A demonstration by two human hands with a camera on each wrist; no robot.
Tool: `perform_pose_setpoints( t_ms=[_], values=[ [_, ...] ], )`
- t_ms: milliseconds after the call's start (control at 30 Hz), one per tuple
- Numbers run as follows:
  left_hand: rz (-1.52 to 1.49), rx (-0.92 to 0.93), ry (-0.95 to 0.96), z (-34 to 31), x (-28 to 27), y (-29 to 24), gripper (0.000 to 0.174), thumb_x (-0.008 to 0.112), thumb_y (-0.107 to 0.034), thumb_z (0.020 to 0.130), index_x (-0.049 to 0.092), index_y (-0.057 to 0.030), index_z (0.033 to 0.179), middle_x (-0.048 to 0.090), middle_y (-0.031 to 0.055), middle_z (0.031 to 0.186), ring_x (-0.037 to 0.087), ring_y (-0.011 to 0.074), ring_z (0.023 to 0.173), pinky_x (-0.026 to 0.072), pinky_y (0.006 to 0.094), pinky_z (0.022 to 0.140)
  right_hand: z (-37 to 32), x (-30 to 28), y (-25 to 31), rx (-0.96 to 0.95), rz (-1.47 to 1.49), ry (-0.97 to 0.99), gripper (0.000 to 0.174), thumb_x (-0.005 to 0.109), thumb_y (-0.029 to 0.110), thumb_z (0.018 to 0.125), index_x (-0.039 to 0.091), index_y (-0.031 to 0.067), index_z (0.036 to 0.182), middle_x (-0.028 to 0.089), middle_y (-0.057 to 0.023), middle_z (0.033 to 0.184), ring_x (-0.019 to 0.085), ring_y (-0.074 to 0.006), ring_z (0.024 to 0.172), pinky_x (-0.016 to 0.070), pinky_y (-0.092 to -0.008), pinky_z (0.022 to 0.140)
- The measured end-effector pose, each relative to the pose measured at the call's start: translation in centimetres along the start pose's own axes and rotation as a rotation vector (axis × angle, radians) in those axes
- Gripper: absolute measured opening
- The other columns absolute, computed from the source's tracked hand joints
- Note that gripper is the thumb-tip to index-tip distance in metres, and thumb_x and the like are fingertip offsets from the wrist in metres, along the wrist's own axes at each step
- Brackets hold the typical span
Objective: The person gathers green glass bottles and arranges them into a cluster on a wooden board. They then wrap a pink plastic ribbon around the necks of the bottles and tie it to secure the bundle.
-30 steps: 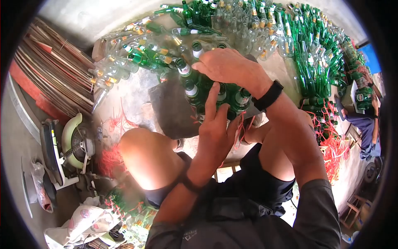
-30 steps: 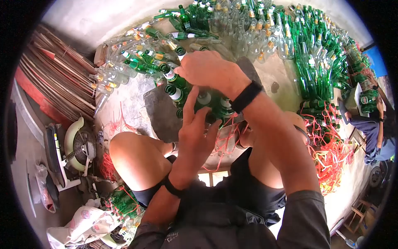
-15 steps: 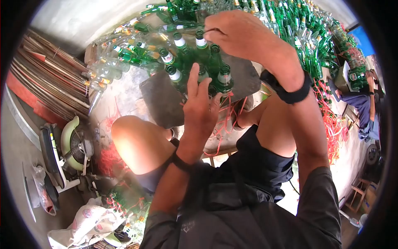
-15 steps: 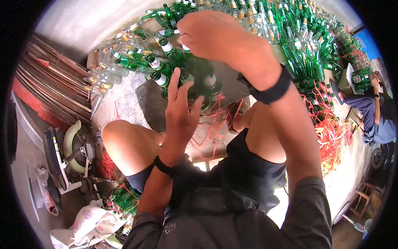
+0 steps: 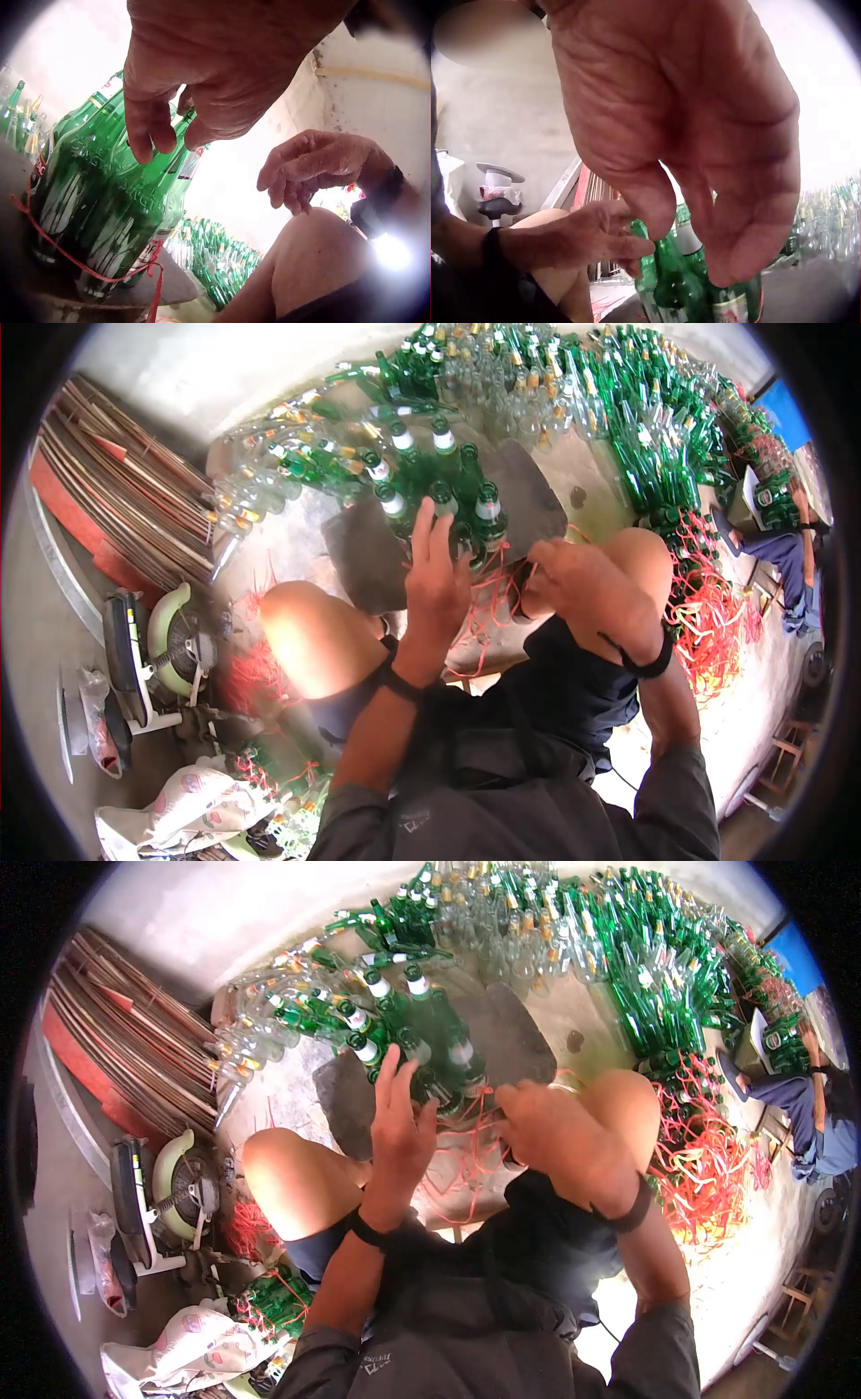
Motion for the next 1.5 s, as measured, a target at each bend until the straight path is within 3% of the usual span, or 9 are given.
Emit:
perform_pose_setpoints(
  t_ms=[467, 733, 900, 1000, 1067, 1167, 1300, 1367, 1500],
  values=[
    [-0.125, -0.176, -0.035, -1.8, -1.4, -0.8, 0.047, 0.065, 0.008, 0.088, 0.054, 0.0024, 0.133, 0.051, 0.0202, 0.144, 0.068, 0.0232, 0.086, 0.0579, 0.0312, 0.070, 2.1, 8.8, 1.2, 0.435, 0.411, -0.166, 0.032, 0.065, 0.020, 0.092, 0.053, -0.0034, 0.109, 0.056, -0.0272, 0.102, 0.056, -0.0453, 0.104, 0.0468, -0.0512, 0.090],
    [-0.087, -0.130, -0.028, -2.6, -1.3, 0.1, 0.029, 0.066, 0.003, 0.090, 0.062, 0.0012, 0.119, 0.066, 0.0153, 0.107, 0.067, 0.0198, 0.071, 0.0532, 0.0302, 0.061, 4.3, 14.4, -0.9, 0.620, 0.465, -0.212, 0.040, 0.064, 0.013, 0.085, 0.051, -0.0130, 0.112, 0.058, -0.0386, 0.111, 0.058, -0.0555, 0.106, 0.0498, -0.0573, 0.092],
    [-0.106, -0.141, -0.017, -2.9, -1.0, 0.4, 0.024, 0.066, 0.001, 0.091, 0.063, 0.0007, 0.114, 0.067, 0.0127, 0.100, 0.066, 0.0198, 0.068, 0.0525, 0.0315, 0.059, 4.8, 18.2, -2.8, 0.601, 0.533, -0.325, 0.042, 0.074, 0.028, 0.086, 0.056, -0.0079, 0.099, 0.064, -0.0317, 0.090, 0.064, -0.0504, 0.088, 0.0527, -0.0529, 0.077],
    [-0.110, -0.147, -0.005, -3.0, -0.8, 0.3, 0.020, 0.066, 0.001, 0.091, 0.064, 0.0002, 0.111, 0.067, 0.0123, 0.097, 0.066, 0.0201, 0.068, 0.0525, 0.0317, 0.060, 4.9, 19.9, -3.7, 0.687, 0.618, -0.334, 0.034, 0.073, 0.024, 0.086, 0.059, -0.0057, 0.090, 0.066, -0.0233, 0.080, 0.067, -0.0377, 0.070, 0.0547, -0.0477, 0.065],
    [-0.111, -0.134, -0.017, -3.0, -0.7, 0.4, 0.018, 0.066, 0.000, 0.091, 0.065, 0.0000, 0.109, 0.068, 0.0122, 0.094, 0.066, 0.0203, 0.068, 0.0532, 0.0314, 0.061, 4.7, 19.7, -3.4, 0.761, 0.971, -0.193, 0.028, 0.070, 0.022, 0.088, 0.060, -0.0039, 0.085, 0.063, -0.0145, 0.070, 0.063, -0.0225, 0.059, 0.0536, -0.0407, 0.056],
    [-0.150, -0.146, -0.032, -3.2, -0.4, 0.6, 0.017, 0.066, 0.000, 0.091, 0.065, 0.0002, 0.108, 0.068, 0.0127, 0.093, 0.067, 0.0209, 0.069, 0.0539, 0.0314, 0.063, 4.4, 18.7, -2.5, 0.883, 1.358, -0.266, 0.024, 0.064, 0.021, 0.092, 0.063, -0.0021, 0.086, 0.060, -0.0086, 0.065, 0.059, -0.0166, 0.052, 0.0489, -0.0343, 0.048],
    [-0.185, -0.153, -0.010, -3.3, -0.2, 0.4, 0.016, 0.066, 0.000, 0.091, 0.066, 0.0003, 0.107, 0.068, 0.0126, 0.092, 0.067, 0.0214, 0.069, 0.0543, 0.0315, 0.064, 3.8, 17.1, -3.2, 0.922, 1.145, -0.228, 0.027, 0.059, 0.021, 0.094, 0.065, -0.0033, 0.083, 0.060, -0.0093, 0.063, 0.059, -0.0172, 0.055, 0.0474, -0.0331, 0.050],
    [-0.111, -0.134, 0.036, -3.3, 0.1, 0.1, 0.014, 0.066, -0.001, 0.091, 0.066, 0.0002, 0.106, 0.068, 0.0121, 0.090, 0.067, 0.0208, 0.070, 0.0543, 0.0316, 0.065, 3.9, 15.8, -4.0, 0.667, 0.795, -0.500, 0.029, 0.058, 0.020, 0.094, 0.066, -0.0044, 0.079, 0.060, -0.0103, 0.062, 0.058, -0.0187, 0.056, 0.0463, -0.0343, 0.053],
    [-0.134, -0.103, 0.047, -3.3, 0.9, -0.4, 0.015, 0.067, -0.001, 0.091, 0.066, 0.0002, 0.106, 0.069, 0.0116, 0.090, 0.067, 0.0195, 0.071, 0.0543, 0.0318, 0.065, 3.5, 14.6, -5.5, 0.677, 0.804, -0.500, 0.031, 0.058, 0.019, 0.093, 0.065, -0.0056, 0.076, 0.060, -0.0123, 0.061, 0.058, -0.0204, 0.058, 0.0456, -0.0368, 0.055]
  ],
)
Point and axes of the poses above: each hand's wrist, its own z-axis towards the middle knuckle, its own x-axis out of the palm, y = z × x, the point moved 3 cm from there along z, towards the middle knuckle
